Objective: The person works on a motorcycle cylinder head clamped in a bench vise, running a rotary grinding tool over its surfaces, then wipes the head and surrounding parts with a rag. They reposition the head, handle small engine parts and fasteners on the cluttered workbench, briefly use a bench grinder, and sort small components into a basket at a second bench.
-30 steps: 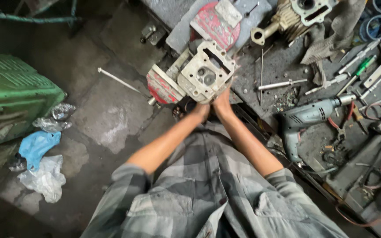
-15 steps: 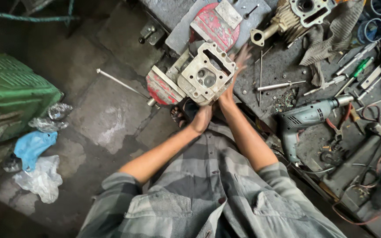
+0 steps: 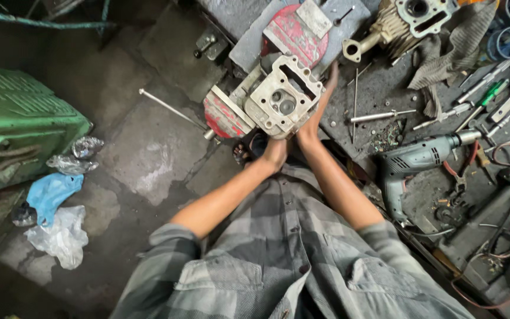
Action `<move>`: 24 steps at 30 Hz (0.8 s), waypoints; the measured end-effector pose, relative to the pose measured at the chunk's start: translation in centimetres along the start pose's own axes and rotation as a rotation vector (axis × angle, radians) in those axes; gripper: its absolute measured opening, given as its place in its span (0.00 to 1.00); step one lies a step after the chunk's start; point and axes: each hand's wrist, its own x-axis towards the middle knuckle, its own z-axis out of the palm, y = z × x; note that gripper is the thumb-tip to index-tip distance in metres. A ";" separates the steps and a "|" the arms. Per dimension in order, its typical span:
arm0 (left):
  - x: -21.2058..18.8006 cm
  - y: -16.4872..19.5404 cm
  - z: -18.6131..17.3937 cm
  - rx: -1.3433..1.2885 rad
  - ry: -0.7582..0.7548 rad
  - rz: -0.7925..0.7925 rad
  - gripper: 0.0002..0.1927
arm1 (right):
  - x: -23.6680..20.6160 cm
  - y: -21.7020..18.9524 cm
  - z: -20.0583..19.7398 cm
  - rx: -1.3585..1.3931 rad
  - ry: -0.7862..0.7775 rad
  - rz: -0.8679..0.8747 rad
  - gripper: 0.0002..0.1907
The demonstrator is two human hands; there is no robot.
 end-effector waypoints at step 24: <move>-9.3 9.6 -7.6 0.511 0.078 -0.207 0.23 | 3.5 -2.4 -7.8 -0.388 -1.120 -0.016 0.16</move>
